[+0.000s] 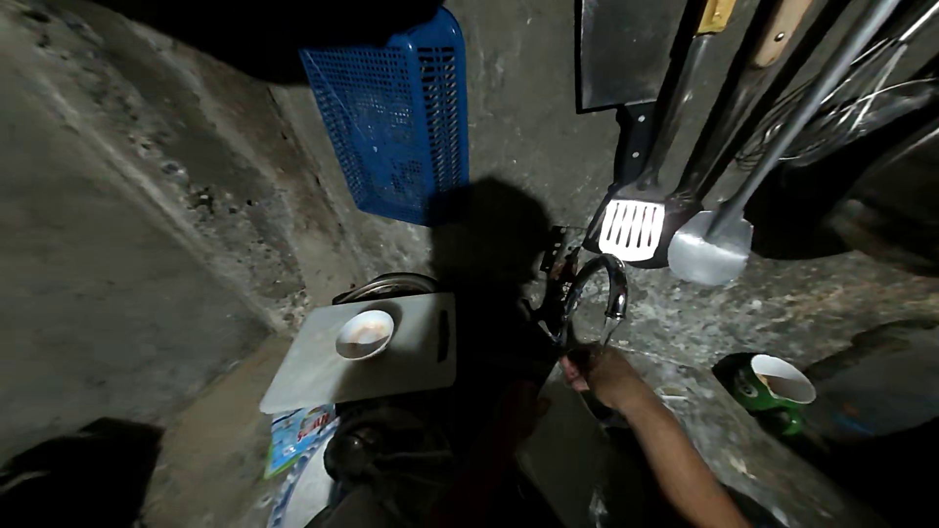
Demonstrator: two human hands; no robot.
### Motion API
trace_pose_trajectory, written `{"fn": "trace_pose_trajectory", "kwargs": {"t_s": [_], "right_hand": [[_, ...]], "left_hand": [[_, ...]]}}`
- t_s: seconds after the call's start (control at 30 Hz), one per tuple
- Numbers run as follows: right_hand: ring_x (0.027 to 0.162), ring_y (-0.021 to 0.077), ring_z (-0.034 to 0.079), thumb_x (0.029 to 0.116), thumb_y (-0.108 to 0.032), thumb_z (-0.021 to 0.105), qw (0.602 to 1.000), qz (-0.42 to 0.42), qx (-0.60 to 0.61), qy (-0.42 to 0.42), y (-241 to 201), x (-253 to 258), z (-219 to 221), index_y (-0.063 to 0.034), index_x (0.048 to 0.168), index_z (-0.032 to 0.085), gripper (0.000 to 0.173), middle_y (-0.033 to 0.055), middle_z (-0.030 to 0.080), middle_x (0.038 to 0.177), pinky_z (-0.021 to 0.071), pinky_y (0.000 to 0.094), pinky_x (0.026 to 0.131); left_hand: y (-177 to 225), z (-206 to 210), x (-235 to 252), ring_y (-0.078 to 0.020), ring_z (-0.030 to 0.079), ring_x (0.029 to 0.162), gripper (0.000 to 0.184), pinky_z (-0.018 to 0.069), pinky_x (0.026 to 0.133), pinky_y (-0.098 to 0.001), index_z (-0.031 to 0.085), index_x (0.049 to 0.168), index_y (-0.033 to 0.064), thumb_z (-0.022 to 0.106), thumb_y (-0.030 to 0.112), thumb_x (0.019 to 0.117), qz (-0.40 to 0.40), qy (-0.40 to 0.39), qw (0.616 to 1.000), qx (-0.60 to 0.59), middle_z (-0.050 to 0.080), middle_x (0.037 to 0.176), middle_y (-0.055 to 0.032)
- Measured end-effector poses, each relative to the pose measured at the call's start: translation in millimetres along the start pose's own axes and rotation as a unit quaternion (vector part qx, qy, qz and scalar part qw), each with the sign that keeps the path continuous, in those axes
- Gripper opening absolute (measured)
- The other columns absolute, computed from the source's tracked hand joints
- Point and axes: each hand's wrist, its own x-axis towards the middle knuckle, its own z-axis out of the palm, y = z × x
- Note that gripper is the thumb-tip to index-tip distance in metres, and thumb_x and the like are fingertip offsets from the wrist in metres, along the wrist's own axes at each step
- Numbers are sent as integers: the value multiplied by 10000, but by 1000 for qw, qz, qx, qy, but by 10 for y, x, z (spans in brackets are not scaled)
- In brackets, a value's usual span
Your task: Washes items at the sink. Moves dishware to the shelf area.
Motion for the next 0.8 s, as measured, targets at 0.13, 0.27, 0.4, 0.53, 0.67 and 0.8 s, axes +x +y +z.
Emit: {"fn": "trace_pose_trajectory", "kwargs": {"t_s": [0.13, 0.27, 0.4, 0.53, 0.67, 0.8], "right_hand": [[1051, 217, 669, 1062, -77, 503, 998, -30, -45, 13, -146, -156, -71, 24, 1241, 622, 237, 158, 658, 1176, 539, 366, 951], [1397, 389, 461, 935, -27, 659, 977, -79, -196, 0, 193, -141, -155, 1, 1362, 598, 432, 256, 512, 1462, 354, 507, 1181], [1338, 380, 539, 1026, -132, 579, 968, 0, -251, -20, 401, -188, -158, -56, 1405, 591, 386, 218, 581, 1414, 410, 543, 1127], [1302, 420, 555, 1039, -228, 583, 954, 13, -295, -44, 317, -269, -47, -30, 1347, 632, 370, 246, 607, 1363, 424, 586, 1087], [1291, 420, 571, 1066, -345, 532, 957, 26, -286, -33, 150, -214, 79, -25, 1344, 624, 434, 243, 617, 1356, 441, 597, 1069], [1326, 396, 554, 1065, -473, 492, 970, 59, -236, -19, 135, -130, 76, -19, 1356, 615, 552, 237, 597, 1393, 422, 573, 1097]], "left_hand": [[106, -3, 63, -300, 638, 1121, 415, 482, 1020, -453, 639, 1267, -36, 612, 305, 1033, 60, -5, 998, 18, 658, 1221, -219], [348, -17, 126, -328, 642, 1111, 379, 484, 995, -510, 686, 1194, -10, 602, 317, 1023, 93, -39, 989, 112, 676, 1178, -212], [550, 124, 162, -375, 598, 1162, 310, 446, 1033, -499, 671, 1112, -89, 615, 201, 1017, 155, -79, 975, 135, 637, 1194, -269], [514, 75, 169, -384, 617, 1083, 236, 471, 978, -504, 667, 1030, -109, 618, 118, 987, 197, -83, 966, 148, 646, 1114, -280], [437, -364, 144, -350, 655, 1059, 307, 499, 974, -512, 697, 1169, -61, 711, 154, 951, 185, -94, 969, 136, 685, 1135, -246], [396, -639, 44, -289, 581, 1287, 445, 432, 1117, -436, 554, 1425, 15, 591, 247, 1046, 102, 7, 994, 45, 591, 1398, -195]]}}
